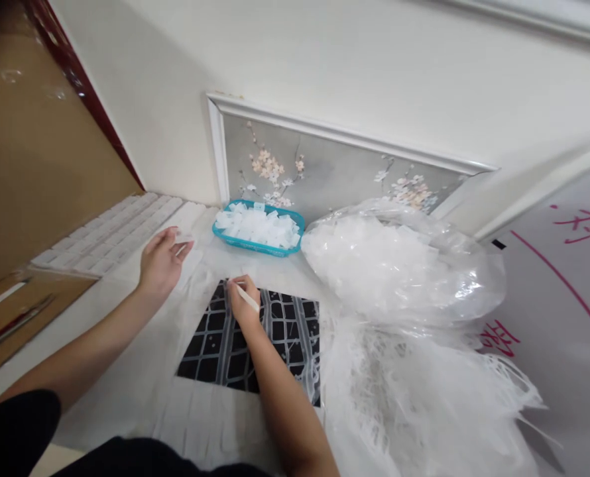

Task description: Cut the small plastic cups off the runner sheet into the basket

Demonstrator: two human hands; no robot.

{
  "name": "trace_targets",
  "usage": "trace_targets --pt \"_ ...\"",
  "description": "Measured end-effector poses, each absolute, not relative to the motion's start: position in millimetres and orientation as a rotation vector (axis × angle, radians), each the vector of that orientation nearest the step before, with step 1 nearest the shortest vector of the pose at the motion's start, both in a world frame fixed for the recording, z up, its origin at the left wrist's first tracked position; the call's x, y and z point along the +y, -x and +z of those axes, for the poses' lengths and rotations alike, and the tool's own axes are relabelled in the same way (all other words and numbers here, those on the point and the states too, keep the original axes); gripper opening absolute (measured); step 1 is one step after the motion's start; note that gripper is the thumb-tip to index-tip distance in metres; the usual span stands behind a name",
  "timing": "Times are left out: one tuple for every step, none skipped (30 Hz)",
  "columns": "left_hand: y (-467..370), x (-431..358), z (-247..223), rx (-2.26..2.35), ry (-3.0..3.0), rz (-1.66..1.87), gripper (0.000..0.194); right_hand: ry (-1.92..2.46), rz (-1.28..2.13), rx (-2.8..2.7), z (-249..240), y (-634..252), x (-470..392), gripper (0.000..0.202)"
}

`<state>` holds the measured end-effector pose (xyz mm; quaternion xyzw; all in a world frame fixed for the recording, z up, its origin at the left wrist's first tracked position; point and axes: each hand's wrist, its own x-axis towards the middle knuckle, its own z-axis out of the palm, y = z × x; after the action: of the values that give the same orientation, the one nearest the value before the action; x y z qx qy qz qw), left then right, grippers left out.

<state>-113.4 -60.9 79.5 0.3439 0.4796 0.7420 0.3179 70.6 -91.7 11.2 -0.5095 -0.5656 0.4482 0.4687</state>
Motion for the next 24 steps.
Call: trace_targets --pt "106 -68 91 1.137 -0.824 1.914 0.025 1.186 1.152 -1.290 22 -74 -93 0.033" --pt "96 -76 103 1.027 -0.769 1.854 0.023 1.130 1.179 -1.213 36 -78 -95 0.040" --pt "85 -86 114 0.953 -0.756 1.785 0.022 1.082 1.175 -1.175 53 -85 -99 0.046" --pt "73 -96 124 0.908 -0.780 1.717 0.022 1.035 1.126 -1.190 72 -93 -104 0.048" --pt "61 -106 134 0.878 -0.814 1.665 0.021 0.981 1.030 -1.260 92 -103 -111 0.045" --pt "49 -115 143 0.854 -0.849 1.623 0.021 0.934 0.892 -1.346 111 -113 -118 0.040" --pt "38 -122 152 0.834 -0.880 1.593 0.020 0.885 0.739 -1.439 129 -122 -126 0.036" --pt "29 -129 160 0.819 -0.905 1.568 0.020 0.846 0.600 -1.541 145 -131 -134 0.036" --pt "20 -134 167 0.805 -0.925 1.546 0.019 0.830 0.473 -1.627 157 -139 -142 0.037" --pt "13 -137 173 0.791 -0.941 1.530 0.017 0.826 0.370 -1.698 166 -145 -149 0.037" --pt "7 -139 178 0.778 -0.955 1.515 0.016 0.832 0.294 -1.745 172 -150 -154 0.035" --pt "2 -141 182 0.764 -0.970 1.501 0.016 0.845 0.238 -1.766 176 -154 -157 0.031" --pt "-3 -142 185 0.750 -0.987 1.487 0.015 0.856 0.198 -1.763 177 -157 -159 0.026" --pt "-6 -142 186 0.736 -1.007 1.473 0.015 0.863 0.166 -1.744 177 -160 -160 0.021" --pt "-9 -143 187 0.725 -1.029 1.458 0.015 0.865 0.138 -1.719 177 -163 -160 0.019" --pt "-11 -143 188 0.717 -1.054 1.438 0.016 0.865 0.112 -1.695 177 -166 -159 0.017" --pt "-13 -143 187 0.710 -1.082 1.418 0.017 0.865 0.091 -1.679 177 -169 -158 0.017" --pt "-14 -144 187 0.701 -1.112 1.404 0.019 0.867 0.080 -1.670 177 -171 -156 0.016" --pt "-15 -144 186 0.688 -1.150 1.393 0.022 0.871 0.079 -1.663 178 -174 -155 0.016" --pt "-15 -145 184 0.675 -1.196 1.379 0.026 0.877 0.087 -1.656 178 -176 -154 0.015" --pt "-15 -145 183 0.666 -1.247 1.362 0.032 0.882 0.101 -1.651 178 -177 -153 0.015" --pt "-14 -145 182 0.666 -1.296 1.345 0.037 0.885 0.120 -1.647 178 -178 -152 0.015" --pt "-14 -146 181 0.678 -1.337 1.332 0.042 0.885 0.139 -1.647 178 -178 -152 0.014" --pt "-13 -147 180 0.702 -1.369 1.327 0.045 0.884 0.157 -1.651 177 -177 -151 0.014"
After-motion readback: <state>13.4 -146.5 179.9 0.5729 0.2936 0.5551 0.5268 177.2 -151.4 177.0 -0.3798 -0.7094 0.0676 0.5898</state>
